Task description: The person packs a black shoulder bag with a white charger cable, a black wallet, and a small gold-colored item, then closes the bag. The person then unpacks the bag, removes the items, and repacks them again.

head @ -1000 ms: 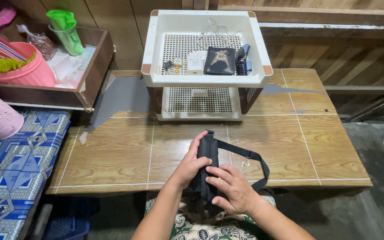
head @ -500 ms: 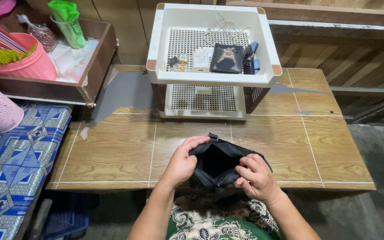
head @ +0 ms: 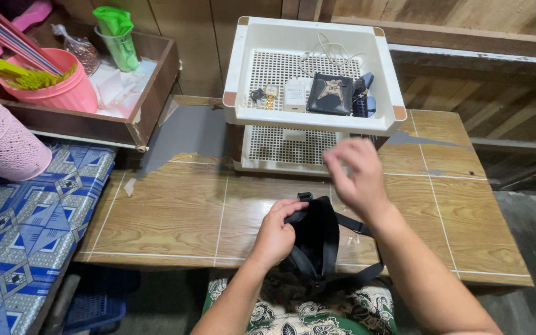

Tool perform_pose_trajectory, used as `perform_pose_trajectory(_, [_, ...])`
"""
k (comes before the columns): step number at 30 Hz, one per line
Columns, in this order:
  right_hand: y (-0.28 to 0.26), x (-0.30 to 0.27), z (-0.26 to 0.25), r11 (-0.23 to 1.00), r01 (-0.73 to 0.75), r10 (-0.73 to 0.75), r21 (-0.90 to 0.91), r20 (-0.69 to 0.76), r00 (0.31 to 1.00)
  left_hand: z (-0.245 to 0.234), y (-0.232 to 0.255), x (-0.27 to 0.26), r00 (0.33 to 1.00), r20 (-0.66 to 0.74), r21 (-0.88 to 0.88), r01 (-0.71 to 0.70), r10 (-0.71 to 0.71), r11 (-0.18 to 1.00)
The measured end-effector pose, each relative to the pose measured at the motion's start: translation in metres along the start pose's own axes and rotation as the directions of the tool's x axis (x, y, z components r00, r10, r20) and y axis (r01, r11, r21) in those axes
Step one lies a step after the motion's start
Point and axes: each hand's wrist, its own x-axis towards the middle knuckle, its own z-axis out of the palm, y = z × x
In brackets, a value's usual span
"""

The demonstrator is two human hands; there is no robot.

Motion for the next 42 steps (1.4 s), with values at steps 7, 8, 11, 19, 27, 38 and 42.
perform_pose_trajectory(7, [0.040,0.138,0.075,0.776,-0.293,0.466,-0.559,0.195,0.863,0.008,0.005,-0.001,0.999,-0.027,0.021,0.044,-0.043,0.999])
perform_pose_trajectory(8, [0.044,0.148,0.085,0.730,-0.297,0.523,-0.616,0.224,0.822,0.008,0.006,-0.003,0.999,-0.032,0.029,0.031,-0.030,0.999])
perform_pose_trajectory(11, [0.049,0.166,0.105,0.633,-0.317,0.641,-0.706,0.249,0.726,0.008,0.009,-0.003,0.999,-0.028,0.022,0.025,-0.025,0.999])
perform_pose_trajectory(19, [0.048,0.168,0.116,0.634,-0.494,0.720,-0.596,0.221,0.657,0.004,0.013,-0.004,1.000,-0.026,0.071,0.019,-0.017,0.997])
perform_pose_trajectory(27, [0.063,0.152,0.110,0.832,-0.449,0.509,-0.326,0.129,0.851,0.012,0.010,-0.003,0.999,-0.043,0.043,0.021,-0.020,0.999])
perform_pose_trajectory(38, [-0.056,-0.008,-0.038,0.840,-0.511,0.267,0.182,0.682,0.681,0.009,-0.001,0.000,0.998,-0.060,0.012,0.004,-0.003,1.000])
perform_pose_trajectory(42, [-0.059,-0.057,-0.003,0.861,-0.410,0.451,-0.300,0.823,0.346,0.009,0.001,-0.002,0.997,-0.018,-0.039,0.076,-0.077,0.996])
